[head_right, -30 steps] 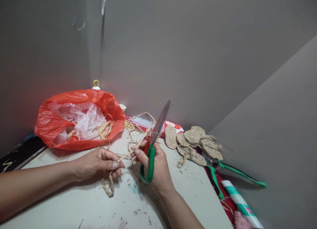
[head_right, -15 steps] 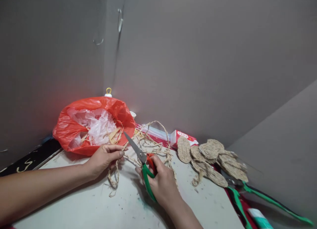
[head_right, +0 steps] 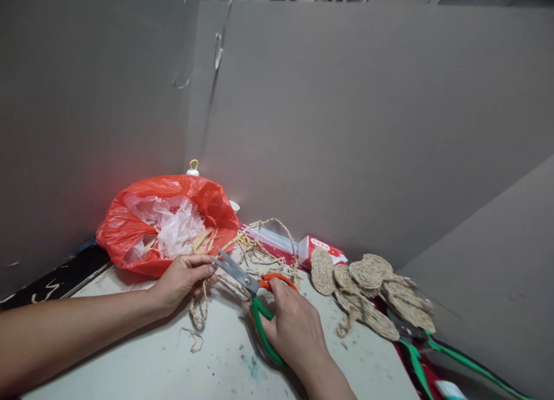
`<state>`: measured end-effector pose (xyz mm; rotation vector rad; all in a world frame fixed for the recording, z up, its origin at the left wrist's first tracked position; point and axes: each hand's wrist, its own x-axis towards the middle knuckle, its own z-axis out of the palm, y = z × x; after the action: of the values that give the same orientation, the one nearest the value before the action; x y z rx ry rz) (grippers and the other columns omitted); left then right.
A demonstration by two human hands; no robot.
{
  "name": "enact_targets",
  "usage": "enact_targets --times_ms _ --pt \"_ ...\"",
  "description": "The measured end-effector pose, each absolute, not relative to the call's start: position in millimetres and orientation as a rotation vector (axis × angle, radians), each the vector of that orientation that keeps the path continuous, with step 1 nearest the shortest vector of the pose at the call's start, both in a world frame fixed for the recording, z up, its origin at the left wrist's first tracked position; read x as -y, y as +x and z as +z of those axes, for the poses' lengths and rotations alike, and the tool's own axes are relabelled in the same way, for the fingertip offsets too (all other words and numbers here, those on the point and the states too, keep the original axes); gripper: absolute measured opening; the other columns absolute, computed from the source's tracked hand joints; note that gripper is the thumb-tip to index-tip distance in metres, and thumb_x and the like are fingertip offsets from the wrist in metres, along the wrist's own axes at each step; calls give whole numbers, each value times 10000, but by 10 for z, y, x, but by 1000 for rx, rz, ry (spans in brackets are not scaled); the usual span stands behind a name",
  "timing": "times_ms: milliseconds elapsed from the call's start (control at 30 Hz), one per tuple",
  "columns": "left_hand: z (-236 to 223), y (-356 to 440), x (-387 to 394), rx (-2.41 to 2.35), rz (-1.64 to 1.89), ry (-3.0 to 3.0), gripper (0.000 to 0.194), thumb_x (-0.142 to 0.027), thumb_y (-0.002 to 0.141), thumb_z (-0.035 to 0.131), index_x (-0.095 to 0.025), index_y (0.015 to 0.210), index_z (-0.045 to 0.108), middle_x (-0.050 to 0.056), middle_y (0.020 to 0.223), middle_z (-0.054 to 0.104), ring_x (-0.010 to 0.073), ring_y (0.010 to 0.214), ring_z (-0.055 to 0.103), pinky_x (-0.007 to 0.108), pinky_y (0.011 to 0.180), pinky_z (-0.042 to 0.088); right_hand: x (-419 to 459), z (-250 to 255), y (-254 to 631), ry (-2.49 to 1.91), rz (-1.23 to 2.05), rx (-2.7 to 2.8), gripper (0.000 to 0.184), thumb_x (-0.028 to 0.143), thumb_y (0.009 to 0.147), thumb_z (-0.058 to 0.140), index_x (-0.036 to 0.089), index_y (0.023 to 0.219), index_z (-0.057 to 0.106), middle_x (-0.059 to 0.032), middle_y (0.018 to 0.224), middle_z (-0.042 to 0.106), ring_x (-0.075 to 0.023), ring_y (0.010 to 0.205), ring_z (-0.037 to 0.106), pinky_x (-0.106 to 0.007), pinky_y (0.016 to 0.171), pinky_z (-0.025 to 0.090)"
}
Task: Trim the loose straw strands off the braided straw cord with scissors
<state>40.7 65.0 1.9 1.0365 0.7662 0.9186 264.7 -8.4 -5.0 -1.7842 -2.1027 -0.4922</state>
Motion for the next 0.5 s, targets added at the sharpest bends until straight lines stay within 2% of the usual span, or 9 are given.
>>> enact_targets --times_ms 267,500 --pt "-8 393 -653 -714 899 1055 237 -311 691 694 -100 797 672 13 630 594 31 442 393 176 420 272 50 -89 2678 -1738 -688 2085 301 478 788 538 214 933 549 -41 810 651 -202 736 610 -289 609 397" --pt "-1 393 -660 -718 904 1027 259 -314 692 715 -98 826 668 18 648 597 26 445 410 170 426 289 47 -120 2689 -1732 -713 2067 324 501 780 548 216 925 594 -43 833 662 -183 679 599 -281 589 381"
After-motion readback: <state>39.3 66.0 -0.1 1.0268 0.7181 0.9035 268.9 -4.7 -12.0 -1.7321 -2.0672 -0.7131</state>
